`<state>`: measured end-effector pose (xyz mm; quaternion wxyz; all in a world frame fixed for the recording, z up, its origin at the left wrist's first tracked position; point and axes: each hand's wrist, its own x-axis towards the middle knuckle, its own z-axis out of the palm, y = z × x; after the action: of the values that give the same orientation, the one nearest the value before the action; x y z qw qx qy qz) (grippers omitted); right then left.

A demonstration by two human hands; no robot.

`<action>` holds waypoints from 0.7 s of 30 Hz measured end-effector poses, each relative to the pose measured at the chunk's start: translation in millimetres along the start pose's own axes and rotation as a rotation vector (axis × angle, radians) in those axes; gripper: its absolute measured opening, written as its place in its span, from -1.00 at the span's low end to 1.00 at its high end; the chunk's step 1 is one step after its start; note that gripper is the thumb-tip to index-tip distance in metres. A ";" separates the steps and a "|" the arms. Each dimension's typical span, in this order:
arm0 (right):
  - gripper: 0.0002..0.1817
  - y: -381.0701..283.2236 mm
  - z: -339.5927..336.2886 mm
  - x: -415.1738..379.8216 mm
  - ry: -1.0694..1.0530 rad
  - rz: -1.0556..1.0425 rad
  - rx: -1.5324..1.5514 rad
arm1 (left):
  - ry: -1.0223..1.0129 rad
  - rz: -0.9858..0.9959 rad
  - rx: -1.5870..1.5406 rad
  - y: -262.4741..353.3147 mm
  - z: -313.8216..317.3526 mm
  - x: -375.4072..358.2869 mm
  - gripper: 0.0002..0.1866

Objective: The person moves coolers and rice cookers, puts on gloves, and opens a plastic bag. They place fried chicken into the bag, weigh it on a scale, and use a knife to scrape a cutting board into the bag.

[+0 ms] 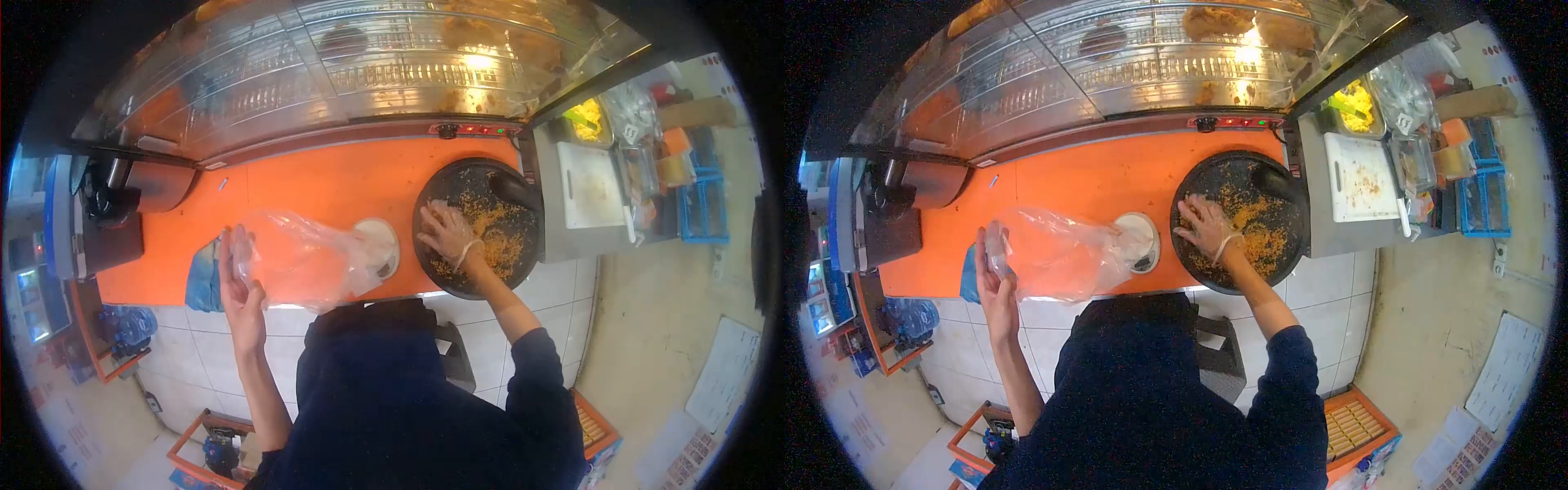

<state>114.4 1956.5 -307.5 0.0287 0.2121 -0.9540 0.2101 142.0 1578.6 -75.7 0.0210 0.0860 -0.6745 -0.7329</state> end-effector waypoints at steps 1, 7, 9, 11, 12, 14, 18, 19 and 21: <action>-0.46 3.4 3.8 -9.8 -0.071 -0.037 -0.010 | -0.009 0.011 -0.006 0.7 3.0 2.5 -0.13; -0.71 9.5 -0.6 -38.6 -0.158 0.013 0.137 | -0.039 0.032 -0.049 14.0 12.7 -1.0 -0.05; -0.64 38.7 31.6 -48.9 -0.318 0.037 0.009 | -0.097 0.002 -0.084 12.9 8.0 -2.1 -0.04; -0.64 45.8 38.7 -51.5 -0.213 0.102 -0.046 | -0.136 -0.031 -0.116 10.4 8.4 -1.0 -0.04; -0.69 43.7 34.7 -56.1 -0.028 0.149 -0.031 | -0.145 -0.043 -0.122 8.3 9.7 -0.4 -0.05; -0.70 12.8 3.2 -49.6 0.245 0.491 0.254 | -0.171 -0.082 -0.123 6.0 11.2 0.6 -0.07; -0.73 -41.6 -57.8 -17.8 0.209 0.727 1.076 | -0.249 -0.106 -0.163 -8.7 -0.3 5.0 -0.08; -0.72 -84.1 -85.4 3.1 0.155 0.634 1.109 | -0.266 -0.104 -0.161 -10.8 -3.3 5.2 -0.08; -0.72 -154.9 -124.3 45.9 -0.143 0.399 0.978 | -0.304 -0.090 -0.167 -13.5 -8.5 6.1 -0.08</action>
<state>133.0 1862.5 -127.7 -0.1792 0.0290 -0.7660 0.6166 138.5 1570.6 -90.3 -0.1072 0.0022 -0.6022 -0.7911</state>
